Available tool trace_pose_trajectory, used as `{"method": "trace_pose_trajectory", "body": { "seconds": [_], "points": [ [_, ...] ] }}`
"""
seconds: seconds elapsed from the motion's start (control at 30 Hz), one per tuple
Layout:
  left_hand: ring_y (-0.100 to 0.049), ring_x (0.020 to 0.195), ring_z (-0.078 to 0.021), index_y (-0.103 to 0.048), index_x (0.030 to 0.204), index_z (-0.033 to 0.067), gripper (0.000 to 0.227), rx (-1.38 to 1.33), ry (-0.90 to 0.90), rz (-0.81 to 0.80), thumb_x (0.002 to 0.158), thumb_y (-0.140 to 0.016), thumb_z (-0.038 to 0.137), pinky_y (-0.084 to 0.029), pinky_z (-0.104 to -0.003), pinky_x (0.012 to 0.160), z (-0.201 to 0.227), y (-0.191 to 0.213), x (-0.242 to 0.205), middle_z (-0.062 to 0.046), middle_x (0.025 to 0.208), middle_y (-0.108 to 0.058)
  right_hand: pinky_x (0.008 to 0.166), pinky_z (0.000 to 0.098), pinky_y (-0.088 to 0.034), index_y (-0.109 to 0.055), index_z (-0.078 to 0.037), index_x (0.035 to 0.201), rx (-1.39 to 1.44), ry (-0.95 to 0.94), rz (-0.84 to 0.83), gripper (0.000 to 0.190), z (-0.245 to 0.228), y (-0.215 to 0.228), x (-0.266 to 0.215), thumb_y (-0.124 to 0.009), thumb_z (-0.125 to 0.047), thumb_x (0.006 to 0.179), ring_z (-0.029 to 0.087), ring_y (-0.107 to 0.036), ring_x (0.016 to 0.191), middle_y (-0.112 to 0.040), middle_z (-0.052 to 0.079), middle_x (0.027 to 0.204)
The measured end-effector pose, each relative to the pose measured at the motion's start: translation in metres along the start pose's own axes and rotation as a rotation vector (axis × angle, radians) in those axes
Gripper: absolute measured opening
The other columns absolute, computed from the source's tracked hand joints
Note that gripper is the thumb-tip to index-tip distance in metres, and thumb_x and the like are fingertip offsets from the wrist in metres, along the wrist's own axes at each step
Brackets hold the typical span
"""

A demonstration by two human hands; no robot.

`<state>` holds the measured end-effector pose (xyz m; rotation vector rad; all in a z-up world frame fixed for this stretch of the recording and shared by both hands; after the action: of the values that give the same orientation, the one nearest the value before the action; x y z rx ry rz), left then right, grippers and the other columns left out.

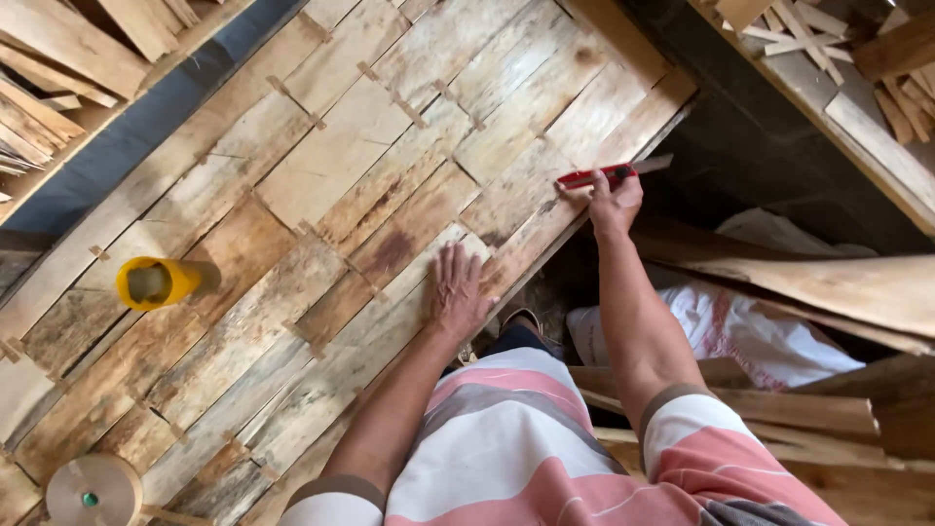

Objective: Trim and scrape the edges of wooden tiles on a larger board using a utility knife.

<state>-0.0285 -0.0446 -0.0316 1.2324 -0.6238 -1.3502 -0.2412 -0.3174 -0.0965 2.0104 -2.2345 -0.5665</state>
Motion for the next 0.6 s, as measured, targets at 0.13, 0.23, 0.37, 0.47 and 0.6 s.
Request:
{"method": "trace_pose_trajectory", "body": {
  "seconds": [0.13,0.23,0.37,0.47,0.6],
  "points": [
    [-0.014,0.154,-0.0442,-0.043,0.15,0.0046,0.094,0.01,-0.072,-0.017,0.079,-0.078,0.056,-0.011,-0.056,0.125,0.04,0.004,0.034,-0.025,0.165,-0.023,0.069,0.0329,-0.057,-0.064,-0.003,0.105,0.057,0.017,-0.088,0.024,0.009,-0.034,0.046,-0.079,-0.014,0.091,0.016,-0.068,0.077,-0.072,0.004,0.092],
    [-0.015,0.155,-0.0392,-0.038,0.154,0.004,0.101,0.141,-0.2,-0.077,0.079,-0.074,0.062,-0.012,-0.053,0.126,0.07,-0.001,0.065,-0.019,0.167,-0.022,0.079,0.0306,-0.057,-0.064,-0.003,0.105,0.039,0.188,-0.032,0.024,0.016,-0.055,0.08,-0.082,-0.01,0.09,0.015,-0.067,0.084,-0.072,0.004,0.095],
    [-0.015,0.157,-0.0346,-0.031,0.158,0.0022,0.107,0.227,-0.27,-0.154,0.082,-0.067,0.068,-0.011,-0.05,0.127,0.088,-0.016,0.088,-0.016,0.169,-0.018,0.077,0.0308,-0.056,-0.061,-0.004,0.105,-0.011,0.143,-0.116,0.022,-0.003,-0.063,0.086,-0.079,-0.009,0.092,0.014,-0.066,0.082,-0.07,0.002,0.092],
    [-0.014,0.157,-0.0334,-0.029,0.158,0.0005,0.108,0.26,-0.278,-0.166,0.083,-0.065,0.07,-0.01,-0.048,0.127,0.093,-0.02,0.102,-0.017,0.169,-0.018,0.076,0.0301,-0.056,-0.06,-0.005,0.103,0.005,0.121,-0.119,0.02,0.004,-0.063,0.1,-0.077,-0.008,0.093,0.013,-0.065,0.081,-0.069,0.002,0.09],
    [-0.013,0.156,-0.0342,-0.027,0.159,-0.001,0.11,0.328,-0.252,-0.171,0.084,-0.061,0.072,-0.009,-0.048,0.127,0.102,-0.027,0.119,-0.019,0.169,-0.018,0.072,0.03,-0.054,-0.061,-0.006,0.105,0.091,0.129,-0.321,0.022,0.014,-0.072,0.114,-0.079,-0.008,0.093,0.014,-0.062,0.08,-0.065,0.003,0.09]
  ]
}}
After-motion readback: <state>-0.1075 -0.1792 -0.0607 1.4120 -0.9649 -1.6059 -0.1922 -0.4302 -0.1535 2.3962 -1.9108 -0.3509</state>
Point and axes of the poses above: each hand's wrist, its own x-axis towards the middle knuckle, its own y-axis out of the back of the hand, z = x × y, the point moved 9 cm from there along x, towards the middle knuckle
